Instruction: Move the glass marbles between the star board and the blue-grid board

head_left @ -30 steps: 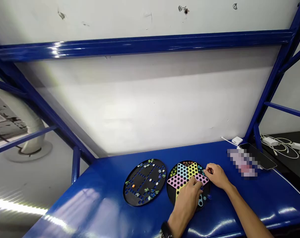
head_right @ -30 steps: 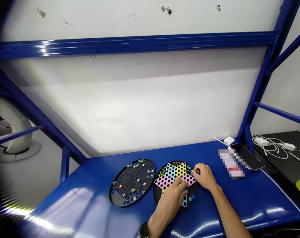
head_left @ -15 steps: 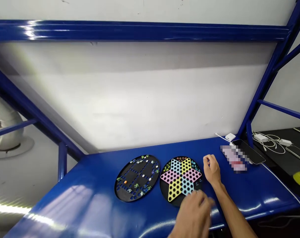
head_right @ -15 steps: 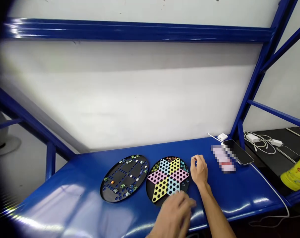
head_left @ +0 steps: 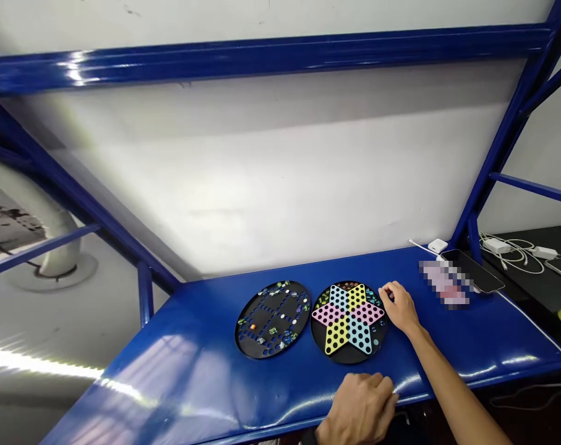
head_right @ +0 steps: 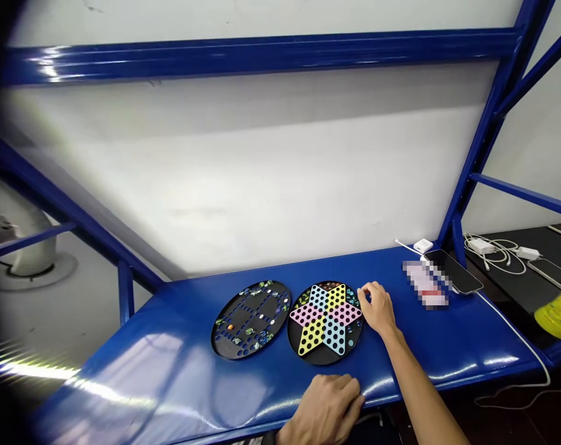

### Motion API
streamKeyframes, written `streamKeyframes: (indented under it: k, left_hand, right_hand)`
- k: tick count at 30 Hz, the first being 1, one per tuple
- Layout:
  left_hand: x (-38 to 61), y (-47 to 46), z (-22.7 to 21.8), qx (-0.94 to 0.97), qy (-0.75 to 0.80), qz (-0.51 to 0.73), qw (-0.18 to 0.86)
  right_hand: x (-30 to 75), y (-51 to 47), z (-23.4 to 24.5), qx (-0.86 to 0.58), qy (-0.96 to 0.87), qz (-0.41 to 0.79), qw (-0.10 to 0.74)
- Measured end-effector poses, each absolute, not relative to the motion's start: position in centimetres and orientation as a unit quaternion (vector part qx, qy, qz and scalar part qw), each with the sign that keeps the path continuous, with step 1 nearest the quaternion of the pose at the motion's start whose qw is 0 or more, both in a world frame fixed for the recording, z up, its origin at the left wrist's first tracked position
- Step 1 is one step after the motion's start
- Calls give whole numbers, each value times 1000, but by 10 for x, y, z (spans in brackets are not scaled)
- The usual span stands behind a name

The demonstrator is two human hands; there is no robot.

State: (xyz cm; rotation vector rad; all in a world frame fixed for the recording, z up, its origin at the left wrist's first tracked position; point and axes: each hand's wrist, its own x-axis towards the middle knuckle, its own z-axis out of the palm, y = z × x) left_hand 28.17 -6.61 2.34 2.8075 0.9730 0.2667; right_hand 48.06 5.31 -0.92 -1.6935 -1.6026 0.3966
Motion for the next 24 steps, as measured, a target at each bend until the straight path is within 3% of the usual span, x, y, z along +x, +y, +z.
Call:
streamKeyframes:
  k: [7, 14, 20, 24]
  left_hand:
    - [317, 0, 56, 897, 416, 127, 83]
    - [328, 14, 39, 904, 391, 140, 98]
    - [241, 16, 57, 826, 508, 209, 124]
    - [147, 25, 62, 758, 620, 165, 117]
  right_hand:
    - [482, 57, -15, -660, -640, 154, 361]
    - [482, 58, -21, -654, -652, 143, 356]
    - [477, 51, -9, -647, -660, 151, 352]
    - [471, 45, -2, -635, -673, 158, 345]
